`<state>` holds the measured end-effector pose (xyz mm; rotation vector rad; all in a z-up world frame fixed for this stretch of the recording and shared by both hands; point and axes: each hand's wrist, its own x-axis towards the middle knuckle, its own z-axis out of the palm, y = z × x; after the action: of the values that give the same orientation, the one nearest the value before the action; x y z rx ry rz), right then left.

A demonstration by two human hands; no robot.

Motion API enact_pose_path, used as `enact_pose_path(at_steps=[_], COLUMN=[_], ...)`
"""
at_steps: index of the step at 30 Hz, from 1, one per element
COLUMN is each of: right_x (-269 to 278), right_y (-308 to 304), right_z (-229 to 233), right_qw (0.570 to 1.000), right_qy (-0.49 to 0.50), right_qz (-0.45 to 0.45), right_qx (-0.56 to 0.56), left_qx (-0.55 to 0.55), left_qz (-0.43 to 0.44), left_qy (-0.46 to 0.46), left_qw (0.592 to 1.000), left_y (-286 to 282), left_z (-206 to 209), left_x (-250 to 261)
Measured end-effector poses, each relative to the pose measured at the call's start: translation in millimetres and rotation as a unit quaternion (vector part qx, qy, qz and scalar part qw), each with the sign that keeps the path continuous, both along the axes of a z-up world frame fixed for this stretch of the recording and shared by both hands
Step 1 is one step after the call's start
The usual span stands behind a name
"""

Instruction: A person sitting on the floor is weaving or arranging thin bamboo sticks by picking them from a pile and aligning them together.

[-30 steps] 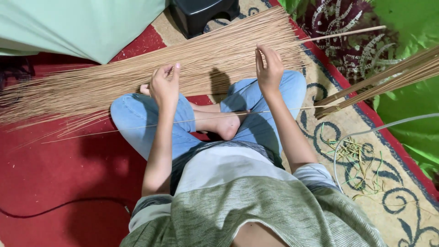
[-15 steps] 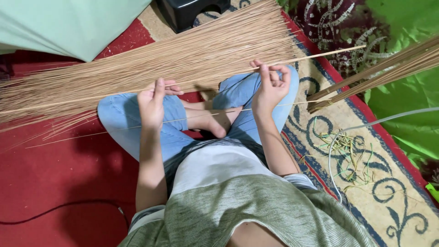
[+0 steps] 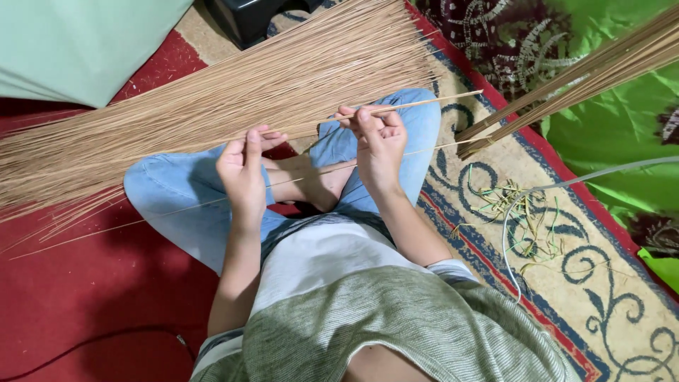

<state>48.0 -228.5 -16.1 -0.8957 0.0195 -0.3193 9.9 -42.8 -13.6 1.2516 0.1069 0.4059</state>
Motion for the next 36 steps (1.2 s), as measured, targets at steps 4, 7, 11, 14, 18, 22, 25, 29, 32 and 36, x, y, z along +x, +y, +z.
enact_pose_path(at_steps=[4,7,11,14,18,22,25,29,32,36], right_x=[8.9,13.8,12.9,6.3,-3.1,-5.2,-8.1,-9.6,-10.4,-9.9], right_y=[-23.9,-43.3,-52.1,-40.3,-22.4,-23.0,-27.0,-27.3,-27.9,-29.6], right_z=[-10.6,-1.1,5.6,3.2,5.9,9.0,10.0,13.0,12.9,9.7], right_qw=[1.000,1.000,0.998,0.998,0.998,0.996,0.992,0.991,0.990,0.991], right_qy=[-0.001,-0.016,-0.032,-0.036,-0.041,-0.057,-0.078,-0.098,-0.107,-0.115], right_qz=[-0.005,-0.020,-0.034,-0.023,-0.008,-0.009,0.008,0.016,0.019,0.036], right_qx=[-0.017,-0.010,-0.033,-0.044,-0.055,-0.068,-0.096,-0.090,-0.089,-0.050], left_qx=[0.010,0.046,0.056,0.049,0.041,0.050,0.052,0.076,0.079,0.077], left_qz=[-0.003,0.019,0.028,0.011,-0.036,-0.044,-0.041,-0.026,-0.023,-0.023], left_qy=[-0.025,-0.063,-0.081,-0.083,-0.056,-0.062,-0.083,-0.094,-0.096,-0.101], left_qw=[1.000,0.997,0.995,0.995,0.997,0.996,0.994,0.992,0.992,0.992], left_y=[23.5,46.8,48.1,29.8,0.6,10.5,18.8,29.2,32.3,33.0], left_z=[-8.0,-9.3,7.1,8.2,20.1,8.7,2.8,8.1,7.7,9.3], left_x=[1.7,0.7,-4.6,-5.8,-11.6,-9.7,-9.9,-11.4,-12.1,-12.8])
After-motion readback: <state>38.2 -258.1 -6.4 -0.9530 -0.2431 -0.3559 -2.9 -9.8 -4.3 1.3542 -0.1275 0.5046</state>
